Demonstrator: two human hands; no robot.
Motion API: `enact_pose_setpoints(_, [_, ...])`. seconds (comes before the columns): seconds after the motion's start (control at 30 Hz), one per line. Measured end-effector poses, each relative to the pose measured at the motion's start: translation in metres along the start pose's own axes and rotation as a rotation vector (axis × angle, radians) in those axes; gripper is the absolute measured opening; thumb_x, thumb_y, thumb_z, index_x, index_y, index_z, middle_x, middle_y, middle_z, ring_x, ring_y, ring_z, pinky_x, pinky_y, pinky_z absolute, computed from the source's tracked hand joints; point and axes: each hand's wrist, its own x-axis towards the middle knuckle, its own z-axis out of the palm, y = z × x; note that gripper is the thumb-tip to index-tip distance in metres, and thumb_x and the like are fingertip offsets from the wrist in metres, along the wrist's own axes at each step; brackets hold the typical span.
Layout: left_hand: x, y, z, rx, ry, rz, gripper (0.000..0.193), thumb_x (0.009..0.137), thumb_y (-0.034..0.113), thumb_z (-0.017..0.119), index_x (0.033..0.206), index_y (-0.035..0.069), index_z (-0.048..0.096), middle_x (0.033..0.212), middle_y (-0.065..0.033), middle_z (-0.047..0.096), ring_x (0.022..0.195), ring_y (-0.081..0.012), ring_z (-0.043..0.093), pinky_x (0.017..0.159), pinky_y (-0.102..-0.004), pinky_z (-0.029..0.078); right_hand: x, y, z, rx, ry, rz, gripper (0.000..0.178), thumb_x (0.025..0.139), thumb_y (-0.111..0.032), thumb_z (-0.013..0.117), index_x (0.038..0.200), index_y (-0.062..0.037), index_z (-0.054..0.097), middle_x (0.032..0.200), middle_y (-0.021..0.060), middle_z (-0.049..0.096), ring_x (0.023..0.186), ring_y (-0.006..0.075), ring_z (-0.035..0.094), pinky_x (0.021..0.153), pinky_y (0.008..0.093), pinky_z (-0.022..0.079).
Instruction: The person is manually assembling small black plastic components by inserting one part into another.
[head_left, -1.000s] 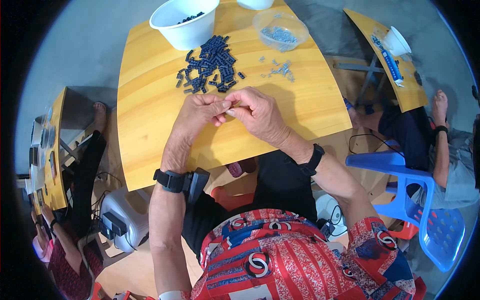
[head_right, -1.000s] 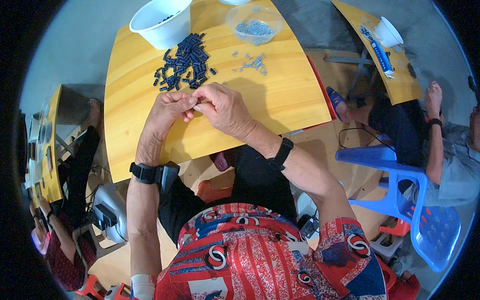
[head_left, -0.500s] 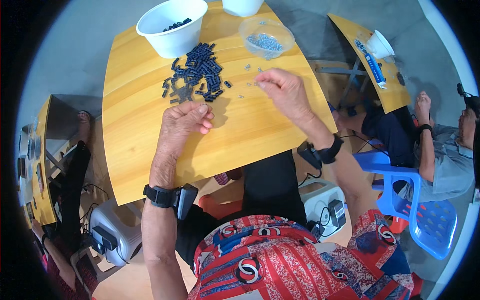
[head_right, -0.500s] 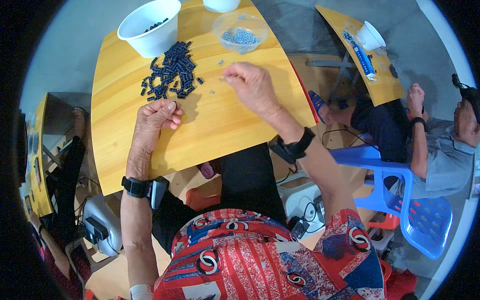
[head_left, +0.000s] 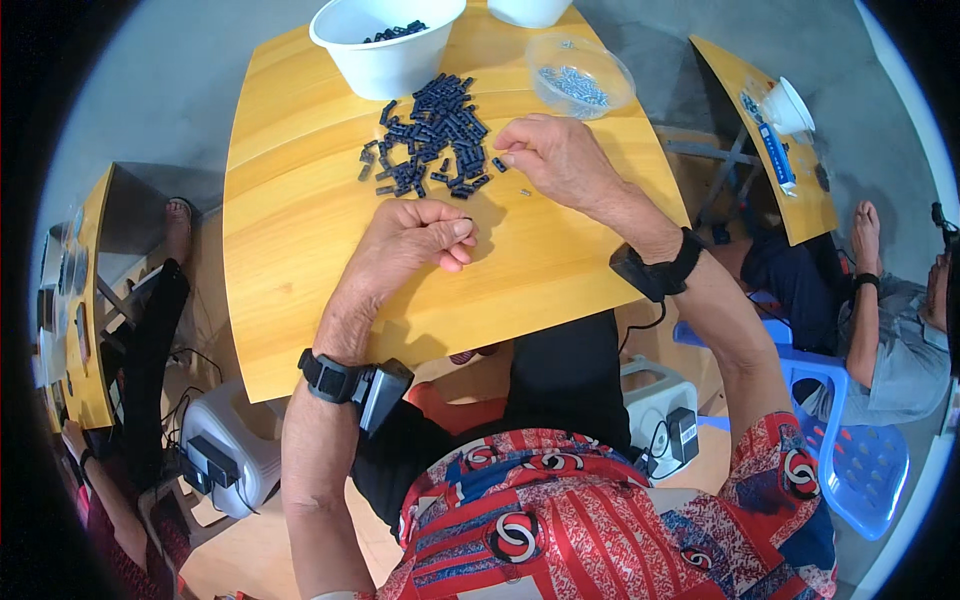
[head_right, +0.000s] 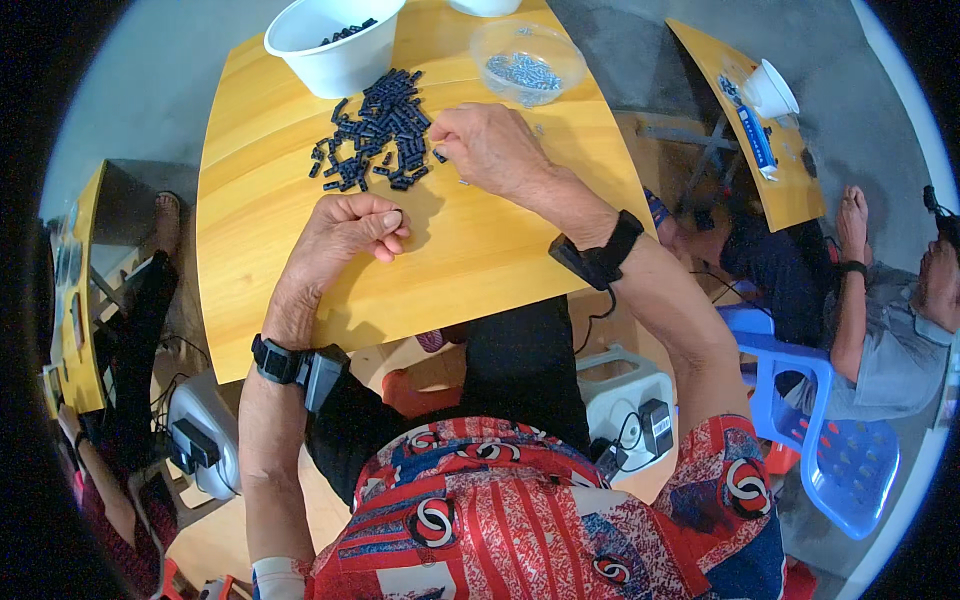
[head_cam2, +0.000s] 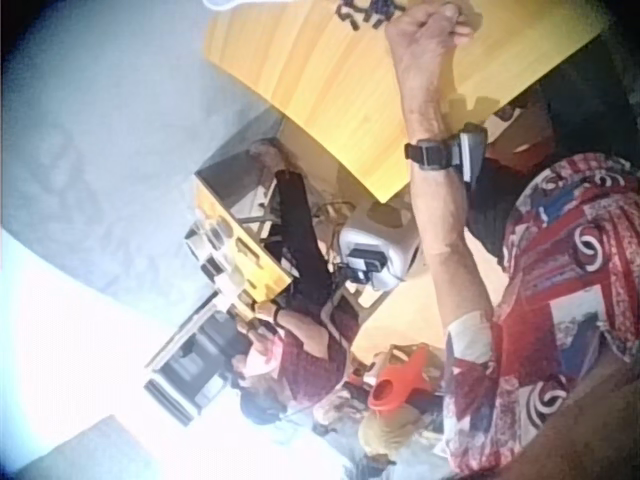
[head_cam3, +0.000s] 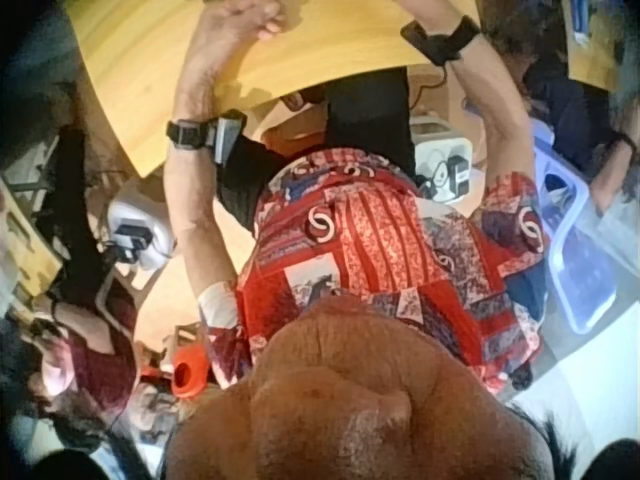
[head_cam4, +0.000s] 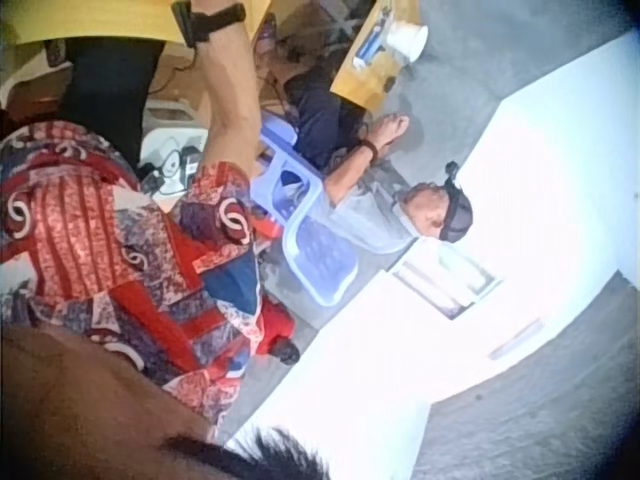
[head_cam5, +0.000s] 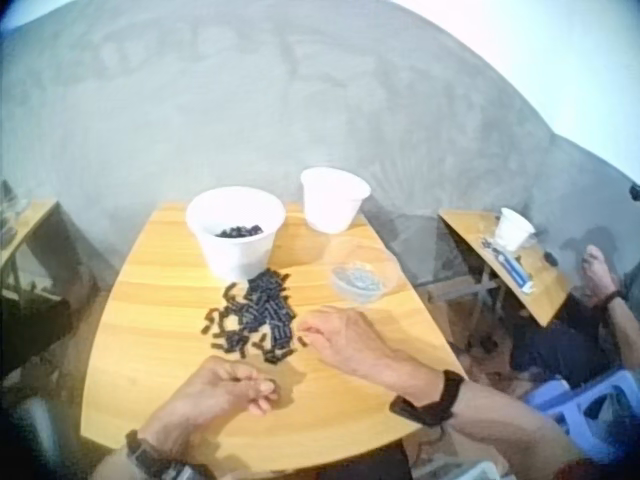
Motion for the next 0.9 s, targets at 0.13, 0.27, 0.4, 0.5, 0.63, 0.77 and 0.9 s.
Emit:
enact_pose_setpoints(0.13, [0.006,0.008,-0.002,0.049,-0.050,-0.038,0.017,0.087,0.015,0.064,0.087,-0.002,0.067,0.076,-0.0059,0.066,0.065,-0.0111,0.062,0.061,-0.0236,0.053,0.015,-0.008,0.010,0.022,0.008,-0.023,0.011,0.079,-0.010,0.062,0.086,-0.0032,0.065,0.078,0.0114,0.064,0.071,0.0262,0.061,0.063,0.0352,0.048])
enact_pose_setpoints(0.27, [0.011,0.009,-0.008,0.068,-0.130,-0.068,0.016,0.086,0.014,0.065,0.087,-0.002,0.068,0.076,-0.0069,0.067,0.064,-0.0116,0.063,0.058,-0.0236,0.053,0.028,-0.012,0.018,0.037,-0.031,-0.051,0.012,0.078,-0.010,0.058,0.082,-0.0062,0.068,0.080,0.0120,0.066,0.077,0.0316,0.063,0.068,0.0405,0.050])
enact_pose_setpoints(0.4, [0.011,0.009,-0.015,0.071,-0.187,-0.023,0.014,0.085,0.013,0.065,0.086,-0.001,0.068,0.077,-0.0079,0.068,0.063,-0.0124,0.064,0.055,-0.0238,0.053,0.034,-0.005,0.025,-0.048,-0.080,-0.050,0.011,0.078,-0.010,0.058,0.081,-0.0079,0.069,0.082,0.0104,0.066,0.076,0.0305,0.063,0.068,0.0403,0.050])
enact_pose_setpoints(0.5, [0.009,0.009,-0.017,0.037,-0.207,-0.041,0.016,0.085,0.014,0.067,0.087,-0.002,0.068,0.076,-0.0070,0.067,0.066,-0.0125,0.064,0.059,-0.0250,0.053,0.035,-0.002,0.032,-0.054,-0.087,-0.043,0.010,0.078,-0.011,0.059,0.081,-0.0087,0.069,0.083,0.0095,0.066,0.076,0.0299,0.063,0.068,0.0400,0.050])
enact_pose_setpoints(0.63, [0.010,0.008,-0.015,0.048,-0.217,-0.035,0.017,0.085,0.014,0.067,0.088,-0.002,0.068,0.077,-0.0069,0.067,0.066,-0.0129,0.064,0.059,-0.0252,0.053,0.034,0.000,0.033,-0.032,-0.036,-0.095,0.008,0.079,-0.010,0.060,0.082,-0.0049,0.066,0.076,0.0098,0.063,0.072,0.0270,0.062,0.064,0.0356,0.049])
enact_pose_setpoints(0.77, [0.011,0.006,-0.013,0.016,-0.203,-0.010,0.014,0.084,0.012,0.067,0.087,-0.001,0.068,0.077,-0.0081,0.068,0.062,-0.0126,0.064,0.054,-0.0243,0.053,0.030,-0.001,0.014,0.029,0.031,-0.037,0.010,0.080,-0.011,0.061,0.084,-0.0037,0.066,0.077,0.0094,0.064,0.071,0.0230,0.062,0.064,0.0318,0.049])
enact_pose_setpoints(0.9, [0.006,0.007,-0.015,0.054,-0.164,-0.062,0.018,0.085,0.016,0.068,0.086,-0.002,0.068,0.076,-0.0069,0.067,0.064,-0.0129,0.063,0.058,-0.0252,0.053,0.012,-0.006,-0.023,0.148,0.039,0.210,0.012,0.080,-0.012,0.062,0.085,-0.0029,0.067,0.079,0.0109,0.066,0.071,0.0226,0.063,0.065,0.0317,0.049])
